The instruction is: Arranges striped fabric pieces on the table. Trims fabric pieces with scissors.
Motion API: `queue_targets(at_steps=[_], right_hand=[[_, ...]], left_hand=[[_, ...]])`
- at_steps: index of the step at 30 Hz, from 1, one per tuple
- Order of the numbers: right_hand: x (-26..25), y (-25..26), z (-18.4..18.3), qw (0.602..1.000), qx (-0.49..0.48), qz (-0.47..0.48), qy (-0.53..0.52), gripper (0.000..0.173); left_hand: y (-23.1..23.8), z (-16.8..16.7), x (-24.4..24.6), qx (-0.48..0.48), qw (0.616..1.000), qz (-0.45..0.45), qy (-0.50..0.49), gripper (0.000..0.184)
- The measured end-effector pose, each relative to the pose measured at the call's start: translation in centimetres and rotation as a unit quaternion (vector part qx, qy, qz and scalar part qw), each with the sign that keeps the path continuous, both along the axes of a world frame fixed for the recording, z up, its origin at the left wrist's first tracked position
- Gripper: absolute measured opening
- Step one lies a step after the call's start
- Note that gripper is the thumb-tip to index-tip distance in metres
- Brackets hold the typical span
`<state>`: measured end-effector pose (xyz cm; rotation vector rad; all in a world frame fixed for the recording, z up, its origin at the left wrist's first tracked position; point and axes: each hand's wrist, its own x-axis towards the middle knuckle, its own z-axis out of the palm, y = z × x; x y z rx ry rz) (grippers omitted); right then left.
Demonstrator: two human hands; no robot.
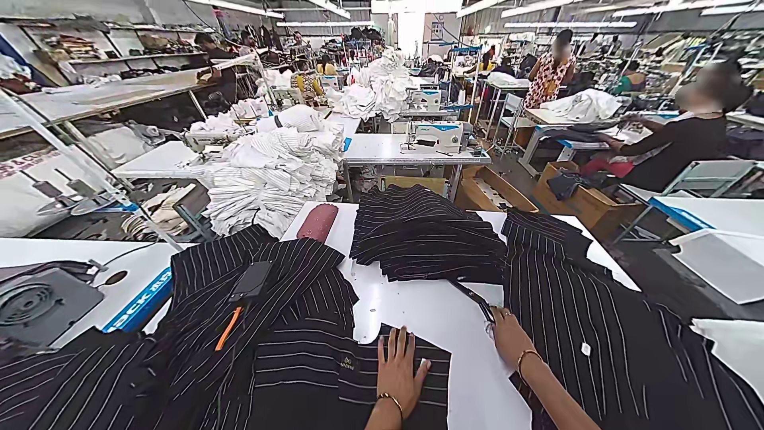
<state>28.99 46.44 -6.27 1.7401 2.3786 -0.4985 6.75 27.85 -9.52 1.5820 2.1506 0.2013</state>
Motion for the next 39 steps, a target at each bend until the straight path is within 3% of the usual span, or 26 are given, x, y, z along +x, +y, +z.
queue_targets(at_steps=[3, 6, 8, 9, 10, 12, 13, 14, 17, 20, 25, 30, 39], right_hand=[[-0.8, 0.2, 0.8, 0.999, -0.025, -0.012, -0.035, 0.053], [-1.0, 0.0, 2.3, 0.993, -0.091, 0.002, -0.079, 0.055], [-0.6, -0.8, 2.2, 0.985, -0.17, 0.011, -0.031, 0.047], [-0.1, -1.3, 2.0, 0.976, -0.214, -0.002, 0.05, 0.036], [0.5, -2.1, 1.6, 0.946, -0.271, -0.04, 0.171, 0.02], [1.6, -4.2, 1.8, 0.812, -0.417, -0.136, 0.385, 0.02], [2.2, -5.5, 1.6, 0.76, -0.457, -0.153, 0.436, 0.022], [3.0, -6.7, 1.2, 0.741, -0.473, -0.145, 0.454, 0.022], [4.9, -9.4, 0.1, 0.788, -0.441, -0.119, 0.413, 0.014], [7.3, -10.4, -0.4, 0.82, -0.436, -0.097, 0.357, 0.022], [12.2, -9.2, 2.1, 0.858, -0.444, -0.057, 0.252, 0.028], [13.3, -6.2, 4.3, 0.839, -0.524, -0.019, 0.147, 0.031], [9.2, -3.4, 2.0, 0.81, -0.559, 0.027, 0.177, 0.03]], left_hand=[[-0.2, -0.4, 3.0, 0.008, 0.998, 0.058, -0.031, 0.089], [-0.5, -2.0, 4.0, 0.062, 0.995, 0.079, -0.029, 0.09], [-1.0, -2.2, 3.7, 0.053, 0.996, 0.07, -0.021, 0.091], [-1.2, -2.1, 3.5, 0.048, 0.997, 0.065, -0.019, 0.091], [-1.3, -2.0, 3.3, 0.044, 0.997, 0.062, -0.018, 0.092], [-1.6, -2.0, 3.0, 0.044, 0.997, 0.055, -0.014, 0.092], [-1.8, -2.4, 2.9, 0.057, 0.997, 0.052, -0.007, 0.092], [-1.9, -2.7, 2.9, 0.062, 0.997, 0.049, -0.003, 0.092], [-2.0, -2.9, 2.8, 0.063, 0.997, 0.051, 0.009, 0.081], [-1.8, -2.9, 2.8, 0.066, 0.995, 0.074, 0.015, 0.065], [-1.7, -2.6, 2.6, 0.059, 0.994, 0.097, 0.0, 0.065], [-1.3, -2.3, 2.6, 0.043, 0.992, 0.116, 0.0, 0.083], [-1.0, -2.3, 3.1, 0.047, 0.988, 0.145, 0.016, 0.098]])
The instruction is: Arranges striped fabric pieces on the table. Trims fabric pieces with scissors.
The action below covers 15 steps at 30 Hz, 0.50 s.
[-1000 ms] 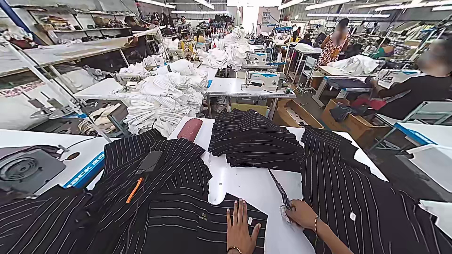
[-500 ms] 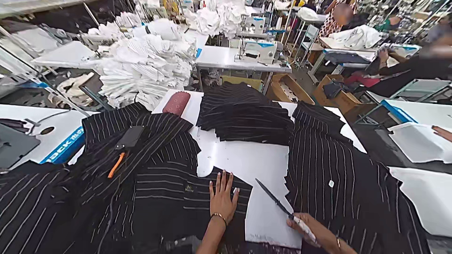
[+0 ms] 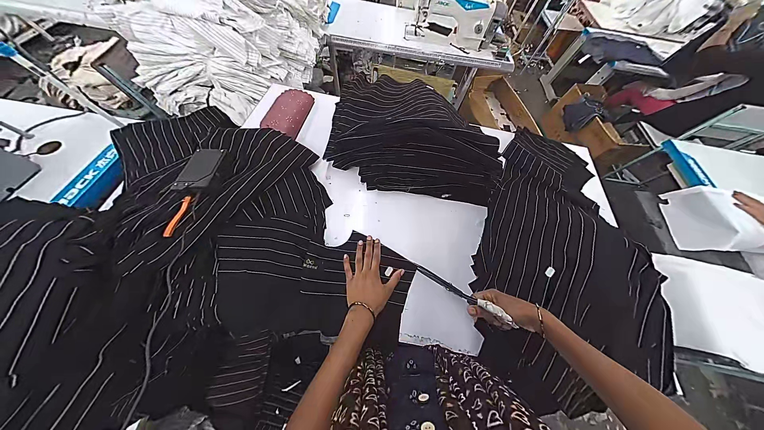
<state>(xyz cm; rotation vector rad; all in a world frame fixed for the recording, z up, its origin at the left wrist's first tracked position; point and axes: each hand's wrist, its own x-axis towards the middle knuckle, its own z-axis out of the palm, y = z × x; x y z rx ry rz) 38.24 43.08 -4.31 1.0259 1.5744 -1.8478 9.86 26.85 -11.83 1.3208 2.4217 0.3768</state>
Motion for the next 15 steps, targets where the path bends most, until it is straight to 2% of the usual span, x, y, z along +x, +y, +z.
queue_targets(at_steps=[9, 15], right_hand=[[-0.7, 0.6, -0.5, 1.0, 0.019, 0.02, -0.008, 0.029], [-3.0, 0.6, 0.0, 0.999, 0.02, 0.03, -0.015, 0.028]], left_hand=[[0.0, 0.0, 0.1, 0.0, 1.0, 0.002, -0.001, 0.101], [0.0, 0.0, 0.1, 0.001, 1.0, 0.007, 0.004, 0.104]])
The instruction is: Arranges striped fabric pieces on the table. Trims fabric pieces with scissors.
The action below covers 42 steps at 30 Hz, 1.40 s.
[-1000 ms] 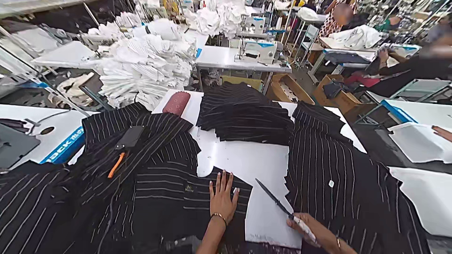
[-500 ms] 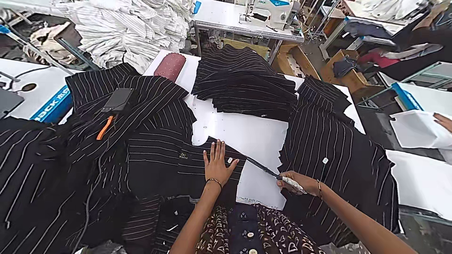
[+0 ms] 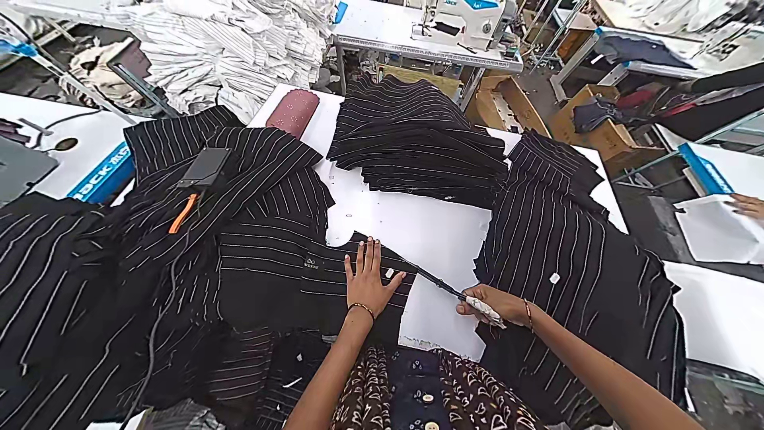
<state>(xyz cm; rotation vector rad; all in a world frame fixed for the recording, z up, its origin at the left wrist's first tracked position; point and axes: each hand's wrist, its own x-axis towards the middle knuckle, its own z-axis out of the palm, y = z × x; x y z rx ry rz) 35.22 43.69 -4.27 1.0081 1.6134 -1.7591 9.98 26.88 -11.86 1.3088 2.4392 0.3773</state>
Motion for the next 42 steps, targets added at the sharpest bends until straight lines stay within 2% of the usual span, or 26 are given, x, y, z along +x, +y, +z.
queue_targets(at_steps=[5, 11, 17, 23, 30, 37, 42], right_hand=[[0.6, 0.5, -1.2, 1.0, 0.005, 0.006, 0.013, 0.029], [-1.6, -0.2, 0.0, 1.0, -0.002, -0.006, 0.001, 0.028], [-1.0, 0.4, -0.7, 1.0, 0.001, 0.0, 0.002, 0.027], [-3.4, 0.1, -0.1, 1.0, 0.007, 0.019, -0.015, 0.028], [-3.9, 0.6, -0.6, 1.0, 0.015, 0.019, -0.014, 0.029], [-5.4, 0.5, -0.5, 0.999, 0.019, 0.022, -0.014, 0.027], [-6.0, 0.7, -0.5, 1.0, 0.017, 0.022, -0.01, 0.029]], left_hand=[[0.0, 0.0, 0.0, 0.003, 1.0, 0.007, 0.0, 0.107], [0.1, 0.1, 0.1, -0.005, 1.0, 0.007, -0.003, 0.107], [0.1, 0.1, 0.1, -0.003, 1.0, 0.009, -0.012, 0.107], [0.1, 0.2, 0.1, -0.002, 1.0, 0.012, -0.019, 0.109], [0.1, 0.4, 0.0, -0.015, 1.0, 0.012, -0.024, 0.11], [0.0, 0.4, 0.2, 0.013, 0.999, 0.047, -0.015, 0.127], [0.0, 0.3, 0.3, 0.021, 0.998, 0.054, -0.018, 0.132]])
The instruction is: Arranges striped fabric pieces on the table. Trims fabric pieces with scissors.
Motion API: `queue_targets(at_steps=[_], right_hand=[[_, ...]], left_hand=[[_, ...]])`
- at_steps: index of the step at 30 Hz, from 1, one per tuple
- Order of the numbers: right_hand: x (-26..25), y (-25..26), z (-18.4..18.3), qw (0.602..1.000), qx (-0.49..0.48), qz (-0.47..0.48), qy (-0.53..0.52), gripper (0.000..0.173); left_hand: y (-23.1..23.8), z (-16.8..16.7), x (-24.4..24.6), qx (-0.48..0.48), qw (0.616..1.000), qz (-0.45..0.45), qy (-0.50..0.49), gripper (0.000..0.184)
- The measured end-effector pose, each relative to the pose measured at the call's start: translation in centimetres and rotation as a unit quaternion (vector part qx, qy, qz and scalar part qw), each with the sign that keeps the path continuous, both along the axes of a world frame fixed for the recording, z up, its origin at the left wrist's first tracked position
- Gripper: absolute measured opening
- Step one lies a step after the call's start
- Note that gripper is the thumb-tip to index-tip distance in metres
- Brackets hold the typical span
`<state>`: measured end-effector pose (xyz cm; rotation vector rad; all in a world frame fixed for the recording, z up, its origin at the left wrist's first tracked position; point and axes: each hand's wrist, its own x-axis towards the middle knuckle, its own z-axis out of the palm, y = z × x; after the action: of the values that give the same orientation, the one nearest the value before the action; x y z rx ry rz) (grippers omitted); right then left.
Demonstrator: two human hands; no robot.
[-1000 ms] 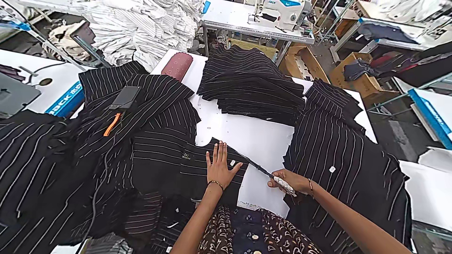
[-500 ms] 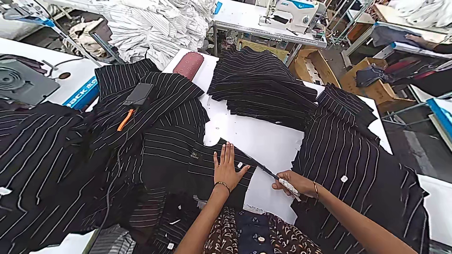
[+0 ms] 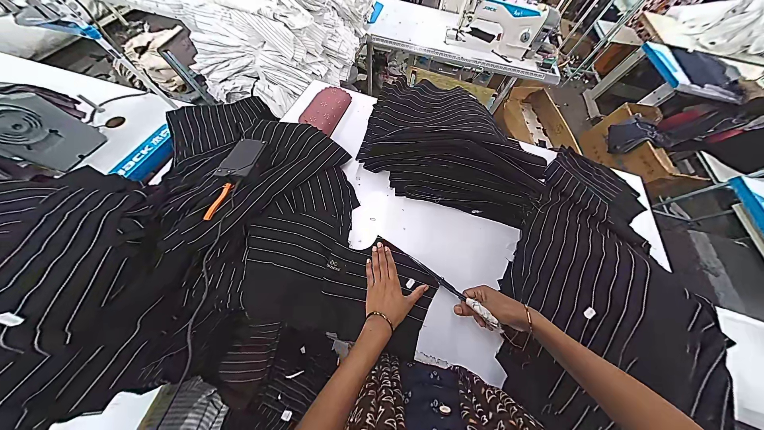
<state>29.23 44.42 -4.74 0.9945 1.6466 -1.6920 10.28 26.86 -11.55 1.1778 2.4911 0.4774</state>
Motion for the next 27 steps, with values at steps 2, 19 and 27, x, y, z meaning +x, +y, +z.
queue_targets(at_steps=[2, 19, 27], right_hand=[[-0.8, -0.1, -0.1, 1.0, 0.002, 0.006, 0.005, 0.029], [-3.6, 0.4, -0.3, 1.0, 0.003, 0.023, 0.009, 0.025], [-5.5, 0.4, 0.0, 0.999, 0.013, 0.035, 0.005, 0.029]], left_hand=[[0.0, 0.0, 0.0, 0.007, 1.0, 0.004, -0.006, 0.134], [-0.1, 0.2, -0.1, 0.013, 1.0, 0.012, -0.017, 0.136], [-0.1, 0.3, -0.1, 0.024, 1.0, 0.01, -0.016, 0.136]])
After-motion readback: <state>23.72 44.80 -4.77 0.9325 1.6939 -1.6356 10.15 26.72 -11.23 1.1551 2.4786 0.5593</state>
